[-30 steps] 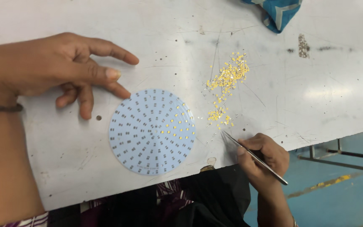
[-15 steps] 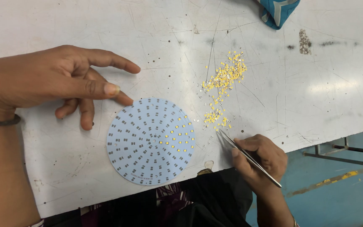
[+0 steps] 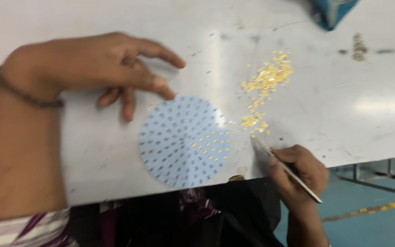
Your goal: The person uses tweezers to pick up small yellow LED components from a pile on the table and places them one by one into designated spots on a circular LED board. The person repeats this process for multiple boards, occasionally adjusting the board's position.
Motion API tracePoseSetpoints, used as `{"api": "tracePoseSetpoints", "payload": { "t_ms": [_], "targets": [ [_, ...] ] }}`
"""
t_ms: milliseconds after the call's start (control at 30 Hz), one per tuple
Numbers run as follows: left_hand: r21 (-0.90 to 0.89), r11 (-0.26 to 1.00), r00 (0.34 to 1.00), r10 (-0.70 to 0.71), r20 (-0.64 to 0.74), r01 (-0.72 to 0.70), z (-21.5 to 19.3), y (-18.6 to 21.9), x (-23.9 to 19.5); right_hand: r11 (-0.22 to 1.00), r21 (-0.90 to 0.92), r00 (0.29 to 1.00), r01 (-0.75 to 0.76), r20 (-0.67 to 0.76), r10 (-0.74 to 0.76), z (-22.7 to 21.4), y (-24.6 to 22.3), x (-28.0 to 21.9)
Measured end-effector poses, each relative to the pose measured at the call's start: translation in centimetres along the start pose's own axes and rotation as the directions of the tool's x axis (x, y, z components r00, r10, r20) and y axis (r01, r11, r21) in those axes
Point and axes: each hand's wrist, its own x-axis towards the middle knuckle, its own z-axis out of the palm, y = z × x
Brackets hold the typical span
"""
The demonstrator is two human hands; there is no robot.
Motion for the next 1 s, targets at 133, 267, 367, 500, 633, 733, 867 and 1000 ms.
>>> {"api": "tracePoseSetpoints", "payload": {
  "t_ms": [133, 267, 367, 500, 633, 733, 867, 1000],
  "targets": [
    [0.019, 0.997, 0.995, -0.069, -0.079, 0.07, 0.2, -0.3, -0.6, 0.994, 0.067, 0.996, 0.082, 0.022, -0.083, 0.8, -1.3, -1.3],
    [0.004, 0.999, 0.994, -0.048, -0.1, 0.049, 0.6, -0.1, -0.8, 0.954, 0.14, 0.954, 0.264, 0.107, -0.28, 2.1, -2.3, -2.4],
    [0.017, 0.999, 0.992, -0.046, -0.118, 0.048, 0.7, 0.0, -0.8, 0.935, 0.142, 0.936, 0.326, 0.09, -0.34, 2.8, -2.3, -2.3],
    [0.026, 0.999, 0.989, -0.028, -0.143, 0.032, 0.9, 0.0, -1.0, 0.927, 0.102, 0.926, 0.36, 0.081, -0.369, 3.1, -2.3, -2.2],
    [0.057, 0.997, 0.985, -0.032, -0.167, 0.042, 1.0, 0.0, -1.1, 0.932, 0.106, 0.929, 0.346, 0.103, -0.356, 3.3, -2.5, -2.3],
    [0.054, 0.998, 0.986, -0.035, -0.165, 0.045, 1.0, -0.1, -1.1, 0.938, 0.087, 0.932, 0.337, 0.113, -0.345, 3.3, -2.7, -2.2],
    [0.054, 0.997, 0.99, -0.046, -0.132, 0.053, 0.7, -0.2, -0.9, 0.93, 0.088, 0.925, 0.358, 0.105, -0.366, 3.5, -2.9, -1.9],
    [0.059, 0.995, 0.994, -0.07, -0.082, 0.075, 0.5, 0.4, -0.5, 0.92, 0.108, 0.917, 0.376, 0.097, -0.386, 3.2, -2.8, -1.8]
  ]
}}
